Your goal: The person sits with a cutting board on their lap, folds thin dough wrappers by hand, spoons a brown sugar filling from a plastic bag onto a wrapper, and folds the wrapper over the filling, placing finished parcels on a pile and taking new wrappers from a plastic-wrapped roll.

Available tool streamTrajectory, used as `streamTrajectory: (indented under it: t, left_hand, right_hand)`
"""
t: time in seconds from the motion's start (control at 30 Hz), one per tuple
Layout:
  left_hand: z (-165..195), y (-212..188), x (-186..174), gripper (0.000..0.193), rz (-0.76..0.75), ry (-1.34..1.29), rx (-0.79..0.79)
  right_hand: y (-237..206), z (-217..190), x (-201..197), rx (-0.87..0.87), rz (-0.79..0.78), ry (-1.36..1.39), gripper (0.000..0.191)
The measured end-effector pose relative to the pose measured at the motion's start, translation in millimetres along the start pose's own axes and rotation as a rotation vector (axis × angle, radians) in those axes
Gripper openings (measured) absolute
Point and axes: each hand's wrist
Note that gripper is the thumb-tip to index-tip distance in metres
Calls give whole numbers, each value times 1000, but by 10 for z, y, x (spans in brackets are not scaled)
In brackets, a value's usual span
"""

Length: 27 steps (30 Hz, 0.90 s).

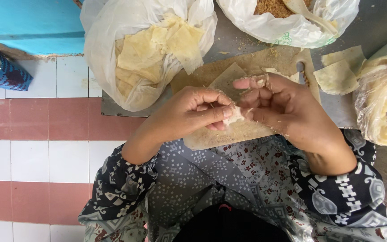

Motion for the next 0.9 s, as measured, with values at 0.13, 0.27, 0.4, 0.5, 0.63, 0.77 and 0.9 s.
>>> streamTrajectory:
  t: [0.13,0.27,0.4,0.5,0.63,0.77,0.9]
  left_hand:
    - [-12,-55,-24,24,78,121,-45]
    - [33,-41,15,21,317,319,-39]
    - [76,70,164,12,566,817,232]
    - [92,113,227,18,663,957,264]
    - [73,60,296,14,670,1083,334]
    - [36,-5,386,7,670,1201,365]
    - [26,-109,405,8,633,1169,346]
  right_hand:
    - [23,119,-5,31,53,13,44]
    - [38,185,190,13,259,-245,31]
    - [86,153,299,-42,404,-630,30]
    - [122,106,332,-143,434,-810,32]
    - [97,54,298,-180,482,-892,30]
    - [-182,41,115,-258,554,-899,23]
    - [-783,145,-80,-244,732,-761,17]
Point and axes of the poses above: each hand's wrist, its own y-axis towards the middle knuckle, its own x-axis out of the palm, z = x × y, and after that the axes turned 1 degree about x, right-handed
